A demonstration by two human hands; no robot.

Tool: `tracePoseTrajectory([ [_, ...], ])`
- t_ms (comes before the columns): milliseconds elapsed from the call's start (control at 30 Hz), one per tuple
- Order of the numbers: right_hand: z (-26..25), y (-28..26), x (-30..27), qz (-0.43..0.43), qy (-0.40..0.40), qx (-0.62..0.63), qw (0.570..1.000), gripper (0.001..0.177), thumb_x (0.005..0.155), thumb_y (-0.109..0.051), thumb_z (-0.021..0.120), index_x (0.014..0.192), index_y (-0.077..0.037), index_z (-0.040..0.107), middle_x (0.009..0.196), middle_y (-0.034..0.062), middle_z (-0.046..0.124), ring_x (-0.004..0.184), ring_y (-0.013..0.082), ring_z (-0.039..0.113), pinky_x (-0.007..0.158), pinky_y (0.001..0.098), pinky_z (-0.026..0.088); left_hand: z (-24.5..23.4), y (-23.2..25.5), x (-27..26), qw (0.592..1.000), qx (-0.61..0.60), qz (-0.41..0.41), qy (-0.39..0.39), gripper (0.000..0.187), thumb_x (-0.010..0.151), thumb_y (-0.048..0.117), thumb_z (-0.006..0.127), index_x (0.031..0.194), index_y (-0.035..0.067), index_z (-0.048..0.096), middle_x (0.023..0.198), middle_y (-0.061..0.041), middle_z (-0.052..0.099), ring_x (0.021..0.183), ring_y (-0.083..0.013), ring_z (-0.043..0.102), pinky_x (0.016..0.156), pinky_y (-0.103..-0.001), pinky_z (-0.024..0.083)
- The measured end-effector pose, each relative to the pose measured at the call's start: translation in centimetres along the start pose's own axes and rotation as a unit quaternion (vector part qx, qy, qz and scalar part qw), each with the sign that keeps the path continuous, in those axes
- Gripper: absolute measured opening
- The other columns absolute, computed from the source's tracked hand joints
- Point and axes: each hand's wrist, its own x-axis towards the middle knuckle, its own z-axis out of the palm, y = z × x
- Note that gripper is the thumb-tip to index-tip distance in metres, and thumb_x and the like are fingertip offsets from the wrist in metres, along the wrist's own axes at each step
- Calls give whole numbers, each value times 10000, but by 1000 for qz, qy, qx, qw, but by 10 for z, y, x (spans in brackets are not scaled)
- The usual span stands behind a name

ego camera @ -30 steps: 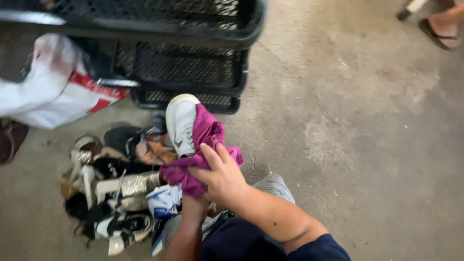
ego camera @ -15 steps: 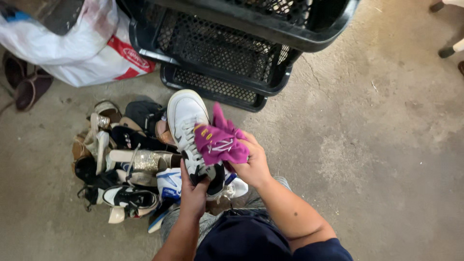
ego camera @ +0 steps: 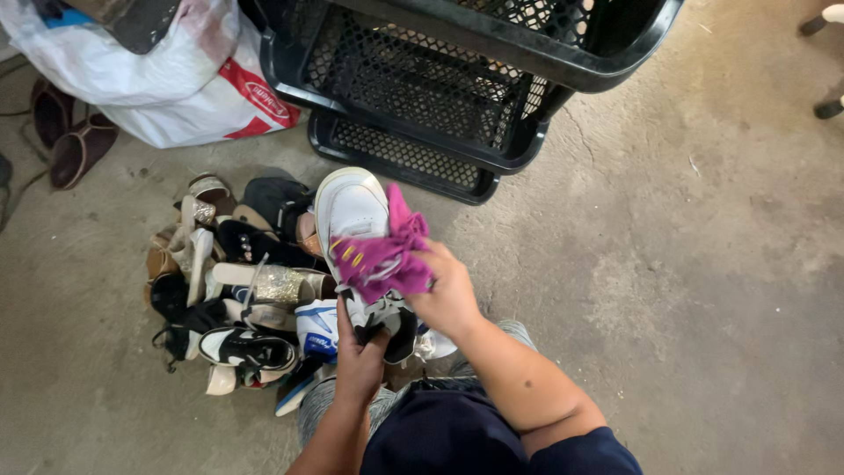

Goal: The person wipes several pairs of sneakers with a pink cloth, handling them one at a time from a pile on the floor. After wiping each shoe, the person places it into a black plastic crate. The person repeats this process for multiple shoes throughout the clip.

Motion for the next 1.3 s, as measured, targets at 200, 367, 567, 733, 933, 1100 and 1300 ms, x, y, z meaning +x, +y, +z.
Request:
tracePoseTrajectory([
  [200, 3, -15, -2, -71, 46, 42, 996, 404, 799, -165, 861, 1183, -116, 742, 1384, 191, 655, 1276, 341, 665, 1079, 401, 521, -8, 2, -9, 998, -38, 40, -16, 937, 834, -152, 534, 1637, 102, 123, 1373, -133, 565, 1195, -244, 603, 986, -354, 510],
  [367, 9, -33, 5, -135, -29, -77, 987, 565, 670, -136, 858, 1221, -122, 734, 1475, 346, 428, 1313, 467, 517, 1056, 449, 472, -10, 4, -25, 998, -7, 52, -39, 946, 819, -156, 514, 1635, 92, 107, 1413, -121, 533, 1263, -235, 560, 1045, -336, 456],
  [567, 10, -29, 5, -96, 14, -62, 993, 474, 758, -117, 813, 1224, -110, 722, 1398, 247, 577, 1258, 416, 610, 1063, 434, 504, -6, 10, -32, 998, -31, 48, -33, 947, 824, -140, 519, 1637, 99, 96, 1402, -133, 547, 1218, -244, 585, 1010, -351, 479],
  [733, 6, -30, 2, -84, 35, -4, 996, 398, 788, -91, 797, 1182, -97, 739, 1275, 175, 691, 1209, 358, 673, 1046, 408, 534, -12, 17, -35, 999, -16, 35, -7, 958, 810, -151, 529, 1637, 107, 118, 1400, -141, 545, 1216, -249, 585, 998, -360, 485],
  [933, 2, -49, 4, -154, 59, 32, 986, 469, 785, -118, 849, 1235, -110, 716, 1422, 230, 571, 1300, 402, 617, 1097, 436, 502, -19, 15, -39, 996, -32, 79, -33, 921, 840, -146, 529, 1630, 82, 114, 1417, -139, 542, 1240, -238, 579, 1036, -351, 469],
  [1100, 2, -69, 13, -189, 35, -76, 978, 609, 686, -132, 883, 1273, -143, 723, 1529, 278, 419, 1351, 485, 540, 1114, 461, 474, -20, 9, -54, 996, 8, 79, -44, 867, 866, -145, 531, 1622, 48, 153, 1423, -131, 541, 1259, -220, 568, 1043, -338, 458],
  [1300, 15, -67, 15, -118, 70, -33, 990, 509, 756, -139, 865, 1245, -147, 724, 1363, 199, 622, 1227, 364, 666, 1031, 408, 553, -28, 2, -60, 996, 32, 85, -20, 891, 874, -135, 551, 1624, 74, 117, 1389, -128, 557, 1229, -213, 577, 1015, -316, 461],
])
